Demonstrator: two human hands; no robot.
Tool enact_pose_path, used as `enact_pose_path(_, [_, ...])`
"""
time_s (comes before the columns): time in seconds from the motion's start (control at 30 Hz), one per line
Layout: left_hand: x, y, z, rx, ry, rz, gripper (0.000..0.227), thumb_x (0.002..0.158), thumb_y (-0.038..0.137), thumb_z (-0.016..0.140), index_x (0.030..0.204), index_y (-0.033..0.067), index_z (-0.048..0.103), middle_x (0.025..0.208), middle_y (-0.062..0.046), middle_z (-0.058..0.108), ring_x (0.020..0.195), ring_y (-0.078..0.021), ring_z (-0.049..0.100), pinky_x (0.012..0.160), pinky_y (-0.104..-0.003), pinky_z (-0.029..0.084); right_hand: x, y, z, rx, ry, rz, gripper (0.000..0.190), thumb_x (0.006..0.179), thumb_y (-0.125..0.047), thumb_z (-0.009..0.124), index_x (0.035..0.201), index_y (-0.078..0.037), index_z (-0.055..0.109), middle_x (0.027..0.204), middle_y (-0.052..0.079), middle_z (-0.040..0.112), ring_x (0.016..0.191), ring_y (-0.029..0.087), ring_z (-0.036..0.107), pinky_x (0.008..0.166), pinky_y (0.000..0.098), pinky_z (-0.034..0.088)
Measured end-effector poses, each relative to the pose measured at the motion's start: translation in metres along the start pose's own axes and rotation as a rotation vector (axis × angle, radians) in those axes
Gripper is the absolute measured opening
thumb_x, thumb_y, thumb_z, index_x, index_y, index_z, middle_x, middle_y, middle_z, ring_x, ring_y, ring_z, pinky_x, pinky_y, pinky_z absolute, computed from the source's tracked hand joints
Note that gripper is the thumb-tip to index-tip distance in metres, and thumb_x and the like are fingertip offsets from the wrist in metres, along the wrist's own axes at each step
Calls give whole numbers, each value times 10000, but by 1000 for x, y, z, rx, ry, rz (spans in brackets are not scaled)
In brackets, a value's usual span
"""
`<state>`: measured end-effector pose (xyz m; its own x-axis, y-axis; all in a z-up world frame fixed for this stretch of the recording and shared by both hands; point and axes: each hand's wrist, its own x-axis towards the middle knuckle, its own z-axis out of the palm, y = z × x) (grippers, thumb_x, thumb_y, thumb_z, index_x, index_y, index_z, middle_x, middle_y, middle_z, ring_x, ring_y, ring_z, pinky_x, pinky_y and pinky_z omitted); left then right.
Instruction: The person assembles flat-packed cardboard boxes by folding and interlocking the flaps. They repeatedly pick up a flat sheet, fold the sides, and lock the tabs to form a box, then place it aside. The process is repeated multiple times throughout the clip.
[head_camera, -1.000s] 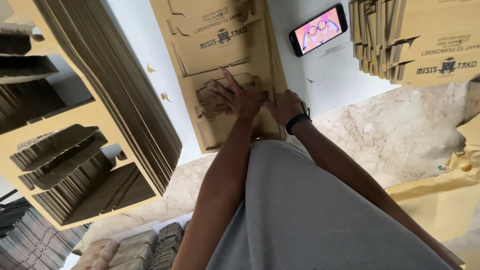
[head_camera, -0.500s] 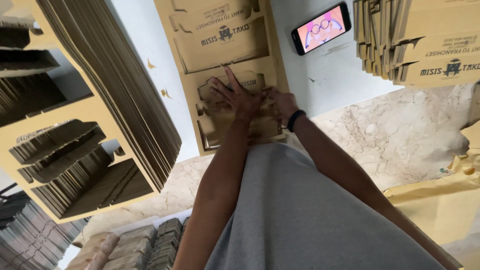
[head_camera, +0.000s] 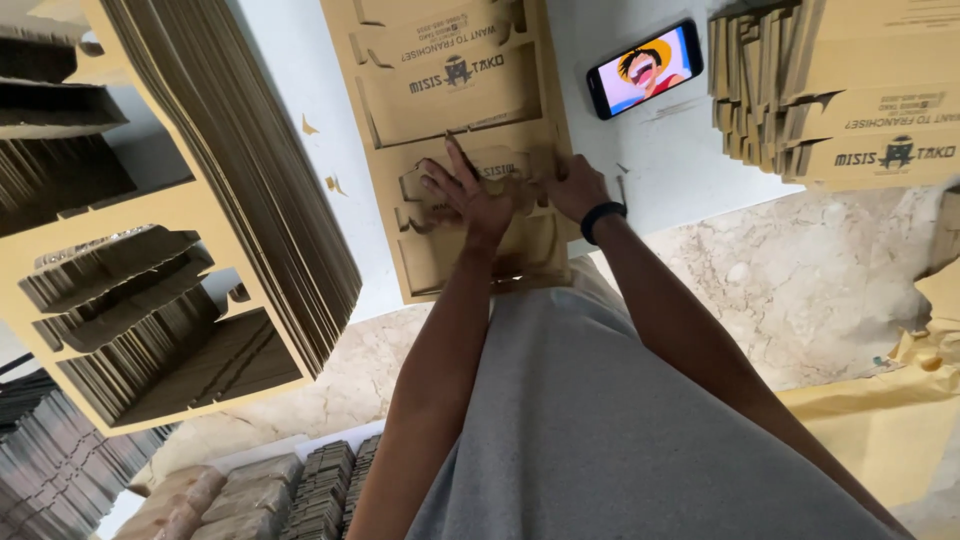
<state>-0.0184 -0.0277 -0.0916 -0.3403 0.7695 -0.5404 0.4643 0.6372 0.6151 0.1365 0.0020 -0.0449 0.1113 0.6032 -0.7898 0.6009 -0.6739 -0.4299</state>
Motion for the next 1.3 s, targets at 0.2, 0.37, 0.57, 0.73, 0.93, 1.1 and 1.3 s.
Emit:
enact_pose_path(0.2, [0,16,-2,82,5,-40,1157,877,418,820,1665,370,-26,1696,-160,-237,1549,-411,-224,1071,-809,-140,20,11,27,114,97,57,402,874,-325,599,1164,-47,569,796,75,709,757,248,732,651,380,590])
enact_pose_path(0.37, [-1,21,-1,78,-11,-77,1192,868,457,836,1655,378,-55,1686,-171,-249,1538,-410,-253,1079,-805,-154,31,16,70,372,118,118,308,912,-311,531,1072,-68,629,890,82,679,800,223,670,685,397,538])
enact_pose_path(0.57, [-1,25,-2,105,-8,-95,1199,882,432,835,1651,378,-82,1683,-158,-264,1541,-388,-254,1079,-803,-183,-6,-29,40,508,151,170,391,978,-348,388,859,-145,699,767,24,630,693,174,582,640,380,474])
enact_pose_path(0.73, [0,22,1,82,11,-94,1200,864,456,839,1652,366,-61,1689,-144,-245,1548,-366,-242,1090,-799,-156,38,1,40,640,40,352,352,946,-309,468,1023,-12,640,799,73,568,686,224,584,531,406,516])
enact_pose_path(0.93, [-3,14,3,140,140,-12,1313,790,431,898,1655,395,-90,1706,-141,-199,1568,-382,-180,1094,-829,-80,19,-2,30,1033,-116,321,228,1029,-345,539,904,-154,543,623,-81,305,496,94,343,467,236,311])
enact_pose_path(1.1, [-33,18,-52,-195,32,234,1000,903,7,761,1668,176,140,1614,-288,114,1534,-551,17,1205,-710,138,-11,-28,29,842,43,153,365,1074,-404,439,1064,-69,583,793,32,475,594,160,483,469,313,477])
enact_pose_path(1.3, [42,-3,-131,414,202,144,616,843,344,855,1358,277,526,1528,-140,266,1461,-431,283,1151,-631,358,-88,-95,19,757,148,-131,447,1103,-408,415,970,-51,648,792,57,639,566,95,484,494,229,387])
